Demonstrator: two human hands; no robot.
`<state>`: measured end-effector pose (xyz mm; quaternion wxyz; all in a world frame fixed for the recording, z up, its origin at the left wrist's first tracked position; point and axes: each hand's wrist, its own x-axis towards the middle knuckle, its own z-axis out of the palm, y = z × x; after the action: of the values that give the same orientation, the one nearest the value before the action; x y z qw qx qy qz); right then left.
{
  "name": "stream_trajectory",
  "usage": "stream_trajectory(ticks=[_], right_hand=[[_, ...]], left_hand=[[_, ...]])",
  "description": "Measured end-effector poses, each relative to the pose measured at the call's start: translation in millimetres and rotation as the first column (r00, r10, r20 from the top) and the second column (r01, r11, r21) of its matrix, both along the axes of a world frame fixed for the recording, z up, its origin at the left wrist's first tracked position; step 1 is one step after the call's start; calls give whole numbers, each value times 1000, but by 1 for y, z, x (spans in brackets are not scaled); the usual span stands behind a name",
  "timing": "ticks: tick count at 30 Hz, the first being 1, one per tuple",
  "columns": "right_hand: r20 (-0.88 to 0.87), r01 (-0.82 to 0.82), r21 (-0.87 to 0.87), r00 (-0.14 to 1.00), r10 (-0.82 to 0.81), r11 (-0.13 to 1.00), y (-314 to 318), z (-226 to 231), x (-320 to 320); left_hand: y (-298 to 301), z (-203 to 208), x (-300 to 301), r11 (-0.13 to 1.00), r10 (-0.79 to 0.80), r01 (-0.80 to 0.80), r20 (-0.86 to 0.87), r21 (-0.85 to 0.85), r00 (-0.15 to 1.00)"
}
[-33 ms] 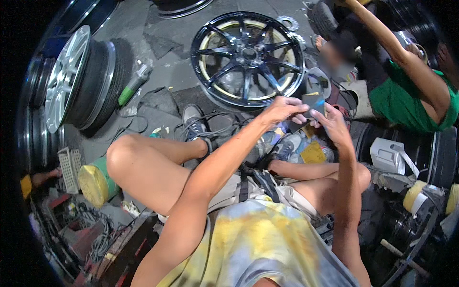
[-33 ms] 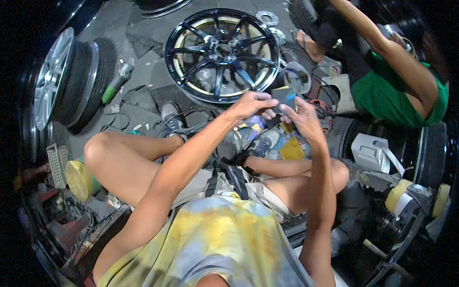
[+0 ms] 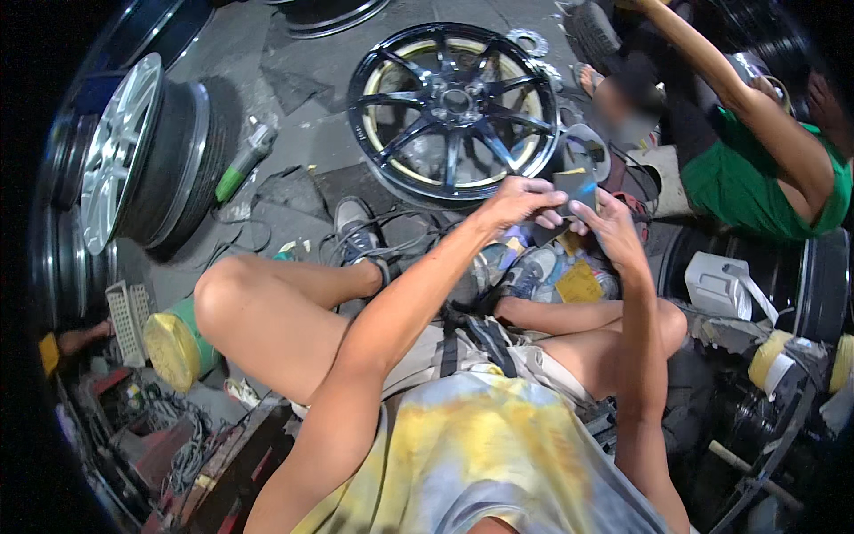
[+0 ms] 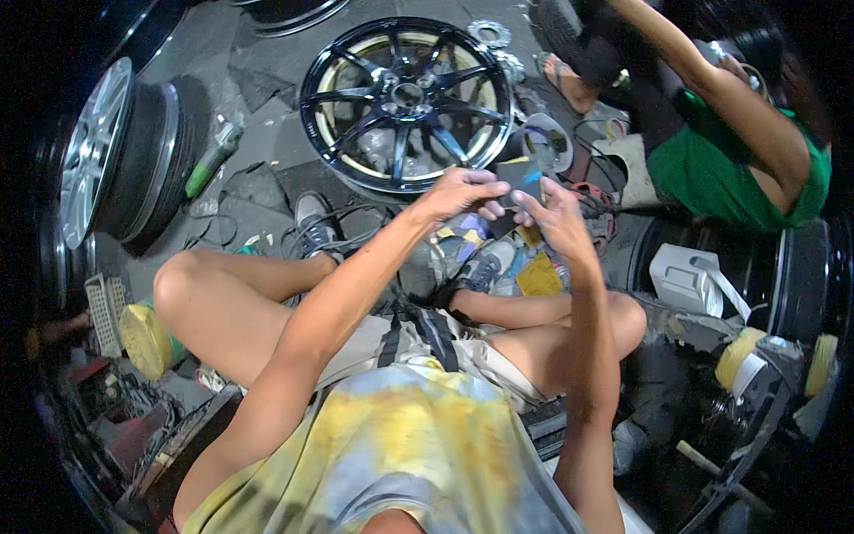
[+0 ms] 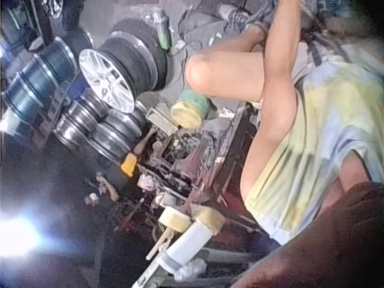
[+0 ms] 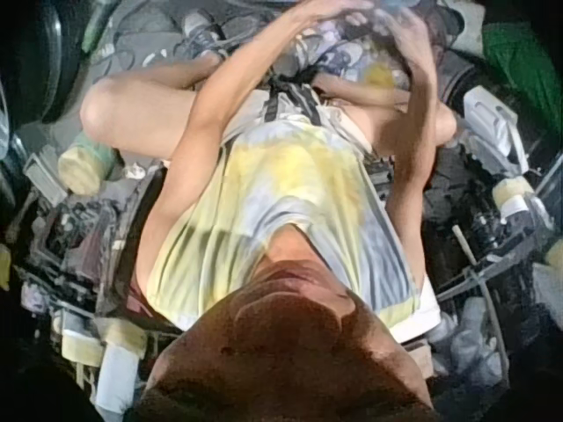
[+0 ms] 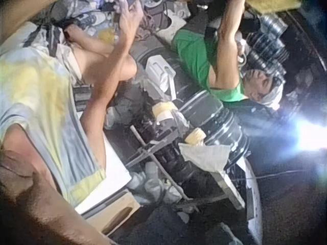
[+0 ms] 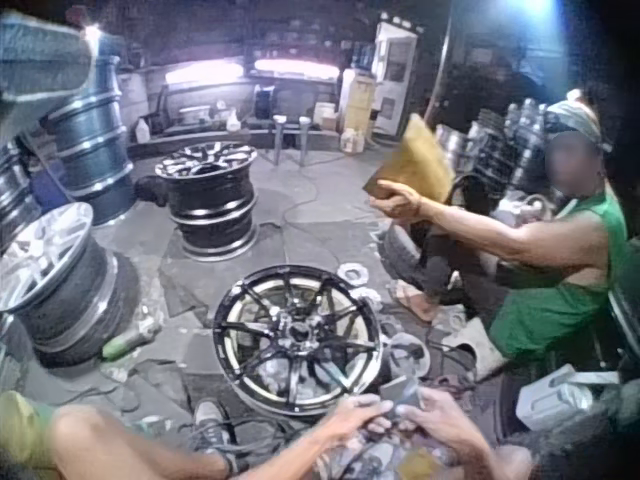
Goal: The person sits on the floor and uses a purple sanding block to rub the surface of a black car wheel rim. They systematically move the block across the spokes and the outer edge of the rim, applying pressure to smooth the surface. The person occasionally pauses to adjust their grip or the position of the sanding block.
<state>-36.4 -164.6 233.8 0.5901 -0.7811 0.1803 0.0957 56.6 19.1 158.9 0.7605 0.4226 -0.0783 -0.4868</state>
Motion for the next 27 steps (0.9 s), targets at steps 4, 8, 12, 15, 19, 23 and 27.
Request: stream_trajectory(ticks=[4,8,12,15,19,23,27], right_hand=[[27,17,65,999,-19,998,2,-6,4],[-8,48,108,999,-48,993,6,-2,2],[10,73,58,997,-74,996,6,-15,-6],[-5,62,40,998,-62,997,10,-23,-10],[-100,116,337,991,-87,934,17,-29,-14],[-175,136,803,984,11,580,22,-32,-16],[-155,139,794,988,-23,592,27,-42,-17]], left_hand=[[11,6,13,997,70,-71,31,30,997],[11,1,14,997,55,-59,84,40,995],[11,-3,10,997,0,-7,90,82,996],[12,-7,5,978,12,-45,160,203,987],[18,-13,6,988,-15,-8,145,154,989],[20,-19,13,986,-91,60,200,157,976],[25,-21,19,985,-106,75,198,158,975]])
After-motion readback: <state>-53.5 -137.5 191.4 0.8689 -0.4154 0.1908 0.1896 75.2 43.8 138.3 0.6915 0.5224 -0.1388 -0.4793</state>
